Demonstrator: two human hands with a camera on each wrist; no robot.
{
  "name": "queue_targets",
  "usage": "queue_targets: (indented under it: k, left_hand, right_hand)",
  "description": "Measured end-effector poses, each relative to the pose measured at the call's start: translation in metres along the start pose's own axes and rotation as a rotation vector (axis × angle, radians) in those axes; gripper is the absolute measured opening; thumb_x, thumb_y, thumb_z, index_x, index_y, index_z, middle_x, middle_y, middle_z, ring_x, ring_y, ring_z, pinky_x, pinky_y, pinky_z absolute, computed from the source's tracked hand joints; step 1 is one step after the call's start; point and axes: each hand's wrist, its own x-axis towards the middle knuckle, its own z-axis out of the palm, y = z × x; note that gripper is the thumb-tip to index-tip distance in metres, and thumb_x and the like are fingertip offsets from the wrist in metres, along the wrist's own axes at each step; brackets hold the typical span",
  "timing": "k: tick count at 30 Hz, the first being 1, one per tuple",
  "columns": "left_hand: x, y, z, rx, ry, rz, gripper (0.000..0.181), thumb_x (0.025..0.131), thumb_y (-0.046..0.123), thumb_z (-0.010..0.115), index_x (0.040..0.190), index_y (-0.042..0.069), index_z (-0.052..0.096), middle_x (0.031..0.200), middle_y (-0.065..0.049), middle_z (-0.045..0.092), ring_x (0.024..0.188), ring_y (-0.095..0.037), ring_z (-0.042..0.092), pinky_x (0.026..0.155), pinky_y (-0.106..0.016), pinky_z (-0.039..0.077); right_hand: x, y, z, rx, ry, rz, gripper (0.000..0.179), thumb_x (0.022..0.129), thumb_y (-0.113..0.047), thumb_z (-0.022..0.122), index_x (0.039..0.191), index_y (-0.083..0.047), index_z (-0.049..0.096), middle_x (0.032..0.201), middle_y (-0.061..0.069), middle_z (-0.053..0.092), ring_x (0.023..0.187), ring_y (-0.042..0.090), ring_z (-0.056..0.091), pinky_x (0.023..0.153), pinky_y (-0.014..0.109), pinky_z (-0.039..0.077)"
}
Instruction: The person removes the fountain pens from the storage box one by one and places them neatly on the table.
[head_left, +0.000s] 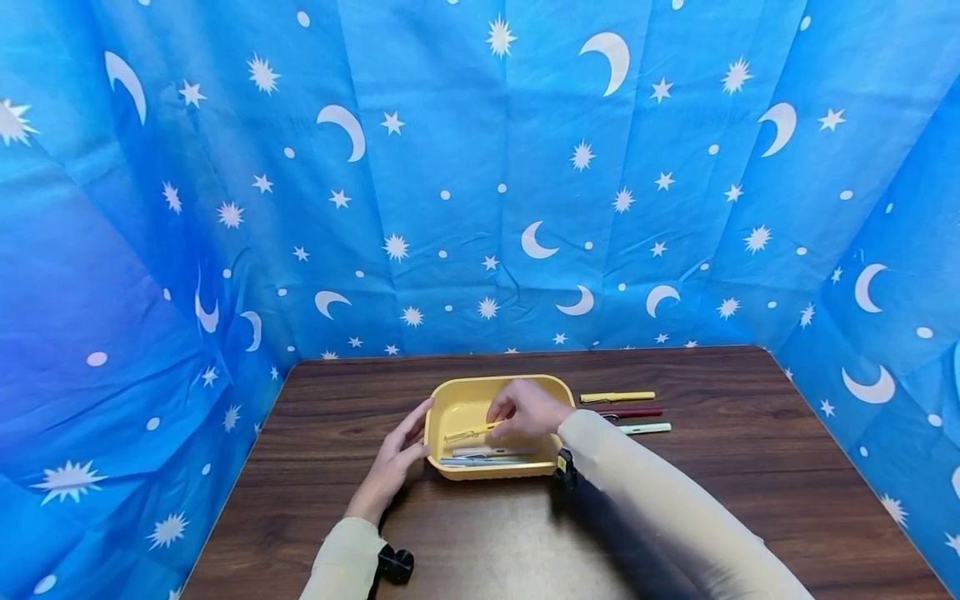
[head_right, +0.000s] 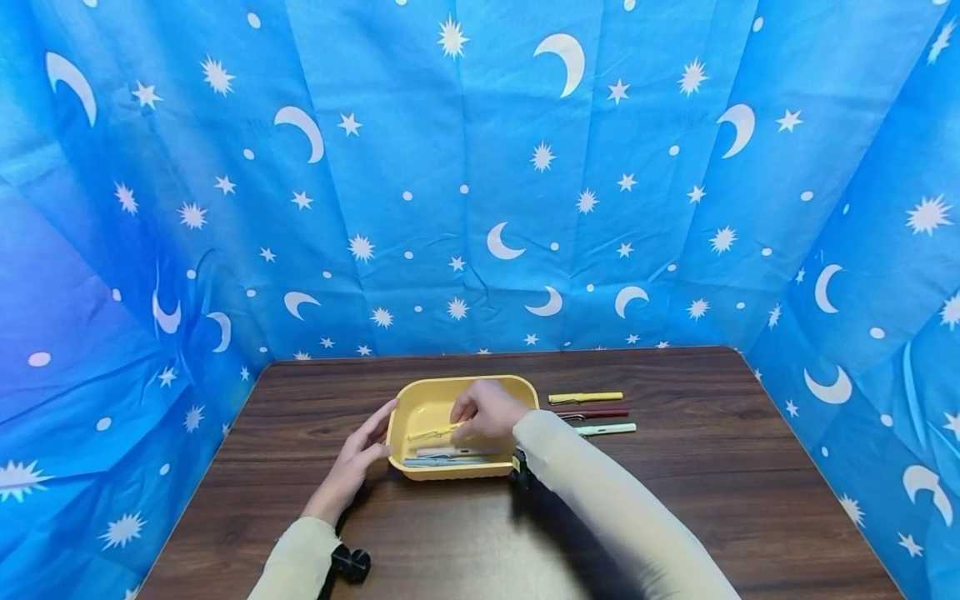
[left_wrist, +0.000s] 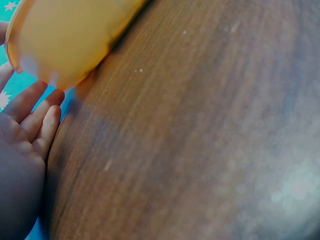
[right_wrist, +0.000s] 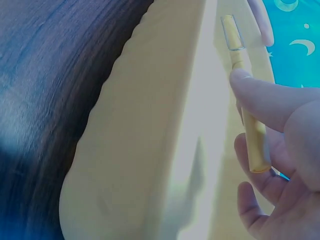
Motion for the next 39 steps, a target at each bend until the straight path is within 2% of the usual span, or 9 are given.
queue_targets:
  k: [6, 13, 20, 24, 28, 33, 39]
  left_hand:
    - [-0.001, -0.002, 0.0, -0.009, -0.006, 0.008, 0.076, 0.093, -0.006, 0.055, 0.164, 0.017, 0.039, 0.169, -0.013, 0.035, 0.152, -0.037, 0.038, 0.111, -0.015, 0.04]
    - [-0.001, 0.0, 0.001, -0.006, 0.001, -0.013, 0.077, 0.093, -0.007, 0.055, 0.164, 0.018, 0.038, 0.169, -0.011, 0.035, 0.153, -0.034, 0.037, 0.111, -0.015, 0.039]
    - [-0.002, 0.002, 0.0, -0.013, -0.003, -0.006, 0.077, 0.093, -0.006, 0.055, 0.164, 0.017, 0.038, 0.17, -0.01, 0.034, 0.153, -0.034, 0.037, 0.111, -0.015, 0.039]
    - [-0.001, 0.001, 0.0, -0.014, 0.0, -0.007, 0.077, 0.093, -0.007, 0.055, 0.164, 0.017, 0.038, 0.169, -0.01, 0.035, 0.152, -0.034, 0.038, 0.111, -0.015, 0.04]
    - [-0.001, 0.0, -0.001, -0.011, 0.002, 0.002, 0.077, 0.092, -0.007, 0.055, 0.164, 0.016, 0.038, 0.169, -0.012, 0.035, 0.152, -0.037, 0.037, 0.11, -0.015, 0.04]
    - [0.0, 0.0, -0.001, -0.01, 0.004, 0.009, 0.077, 0.092, -0.007, 0.055, 0.164, 0.015, 0.038, 0.169, -0.012, 0.034, 0.153, -0.037, 0.037, 0.11, -0.015, 0.04]
    - [0.0, 0.0, 0.0, -0.005, -0.002, 0.003, 0.076, 0.093, -0.006, 0.055, 0.164, 0.016, 0.038, 0.17, -0.012, 0.033, 0.153, -0.037, 0.036, 0.111, -0.015, 0.04]
  right_hand:
    - [-0.009, 0.001, -0.006, -0.005, 0.032, -0.011, 0.012, 0.089, -0.014, 0.084, 0.1, -0.009, 0.083, 0.096, -0.001, 0.078, 0.084, 0.007, 0.068, 0.077, 0.025, 0.059]
    - [-0.022, 0.0, -0.014, -0.007, 0.103, -0.034, 0.013, 0.093, -0.017, 0.081, 0.104, -0.013, 0.084, 0.102, -0.004, 0.08, 0.093, 0.01, 0.07, 0.088, 0.04, 0.062]
    - [-0.036, 0.002, -0.024, 0.029, 0.168, -0.075, 0.015, 0.091, -0.012, 0.082, 0.106, -0.009, 0.083, 0.106, 0.002, 0.081, 0.099, 0.02, 0.074, 0.09, 0.048, 0.061]
    - [-0.044, 0.005, -0.031, 0.023, 0.208, -0.079, 0.017, 0.091, -0.013, 0.082, 0.108, -0.009, 0.083, 0.107, 0.001, 0.08, 0.103, 0.02, 0.075, 0.093, 0.05, 0.06]
    - [-0.053, 0.009, -0.04, 0.016, 0.254, -0.055, 0.019, 0.09, -0.015, 0.083, 0.108, -0.013, 0.084, 0.108, -0.003, 0.08, 0.105, 0.017, 0.073, 0.094, 0.05, 0.059]
    - [-0.066, 0.016, -0.053, -0.009, 0.297, -0.019, 0.018, 0.09, -0.019, 0.084, 0.108, -0.017, 0.085, 0.106, -0.006, 0.08, 0.099, 0.017, 0.071, 0.083, 0.048, 0.06]
    - [-0.088, 0.027, -0.07, 0.0, 0.339, 0.046, 0.017, 0.091, -0.019, 0.083, 0.107, -0.016, 0.084, 0.106, -0.006, 0.079, 0.101, 0.017, 0.071, 0.082, 0.038, 0.062]
